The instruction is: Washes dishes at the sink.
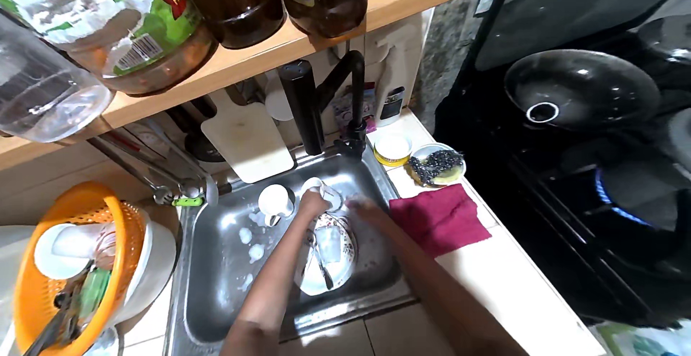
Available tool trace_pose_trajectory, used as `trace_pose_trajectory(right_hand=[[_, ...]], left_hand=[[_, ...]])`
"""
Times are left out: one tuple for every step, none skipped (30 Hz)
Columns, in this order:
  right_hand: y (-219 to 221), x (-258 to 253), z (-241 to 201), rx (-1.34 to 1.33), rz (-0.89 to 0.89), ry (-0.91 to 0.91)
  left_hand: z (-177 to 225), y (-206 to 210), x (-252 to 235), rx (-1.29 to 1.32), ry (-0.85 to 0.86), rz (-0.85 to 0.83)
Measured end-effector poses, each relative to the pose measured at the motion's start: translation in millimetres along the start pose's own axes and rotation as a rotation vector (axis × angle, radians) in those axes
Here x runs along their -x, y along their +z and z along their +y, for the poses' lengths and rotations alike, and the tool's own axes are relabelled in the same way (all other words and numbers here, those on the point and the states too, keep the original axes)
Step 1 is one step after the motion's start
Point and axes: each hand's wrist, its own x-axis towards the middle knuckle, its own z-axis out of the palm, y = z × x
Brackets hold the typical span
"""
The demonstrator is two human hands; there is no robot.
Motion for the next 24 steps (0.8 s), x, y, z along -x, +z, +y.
trace_pose_trajectory(right_hand=[[-1, -10, -1, -0.059, 0.043, 0.053], [-3, -19, -3, -0.142, 0.077, 0.108], [-4, -23, -8, -0.226, 0.101, 0.137], [-6, -25, -12, -0.300, 0.115, 0.144], [-8, -25, -13, -0.355, 0.123, 0.132], [-9, -26, -12, -0.381, 0.127, 0.115], [-11, -26, -13, -0.361, 0.124, 0.092], [-12, -26, -14, -0.315, 0.110, 0.061], [-13, -25, -20, -0.266, 0.089, 0.036], [-12, -20, -29, -0.216, 0.089, -0.003], [-7, -15, -38, -0.167, 0.116, -0.072], [-2, -7, -46, -0.121, 0.168, -0.149], [4, -1, -53, -0.076, 0.233, -0.213], [10, 5, -57, -0.043, 0.305, -0.262], [18, 9, -60, -0.039, 0.386, -0.294], [26, 12, -62, -0.065, 0.469, -0.322], [34, 15, -64, -0.101, 0.541, -0.349], [41, 17, -65, -0.126, 0.610, -0.386], [45, 19, -67, -0.130, 0.653, -0.408], [47, 22, -70, -0.112, 0.663, -0.406], [45, 24, -74, -0.084, 0.640, -0.376], [41, 25, -79, -0.055, 0.590, -0.324], [35, 23, -83, -0.037, 0.523, -0.268], [27, 20, -86, -0.030, 0.444, -0.221]], left_hand=[[1, 0, 7, 0.025, 0.063, -0.001], [6, -2, 19, 0.006, 0.137, -0.013], [11, -4, 34, -0.056, 0.225, -0.030], [16, -6, 49, -0.143, 0.326, -0.038], [17, -4, 61, -0.225, 0.449, -0.014], [12, 0, 70, -0.283, 0.590, 0.051], [6, 5, 75, -0.311, 0.717, 0.130], [-1, 9, 80, -0.317, 0.830, 0.208], [-8, 13, 83, -0.326, 0.919, 0.270], [-15, 16, 85, -0.347, 0.991, 0.329], [-21, 18, 86, -0.360, 1.029, 0.378], [-25, 20, 88, -0.359, 1.019, 0.401], [-26, 22, 91, -0.342, 0.973, 0.416], [-22, 24, 96, -0.305, 0.873, 0.396], [-14, 24, 104, -0.242, 0.724, 0.339], [-2, 22, 113, -0.135, 0.553, 0.265], [9, 22, 120, 0.019, 0.431, 0.257], [16, 26, 125, 0.196, 0.366, 0.316], [21, 31, 129, 0.350, 0.339, 0.387], [22, 35, 133, 0.444, 0.328, 0.431], [20, 38, 137, 0.465, 0.333, 0.457], [14, 40, 142, 0.419, 0.365, 0.474], [5, 40, 147, 0.315, 0.444, 0.490], [-6, 37, 151, 0.187, 0.558, 0.509]])
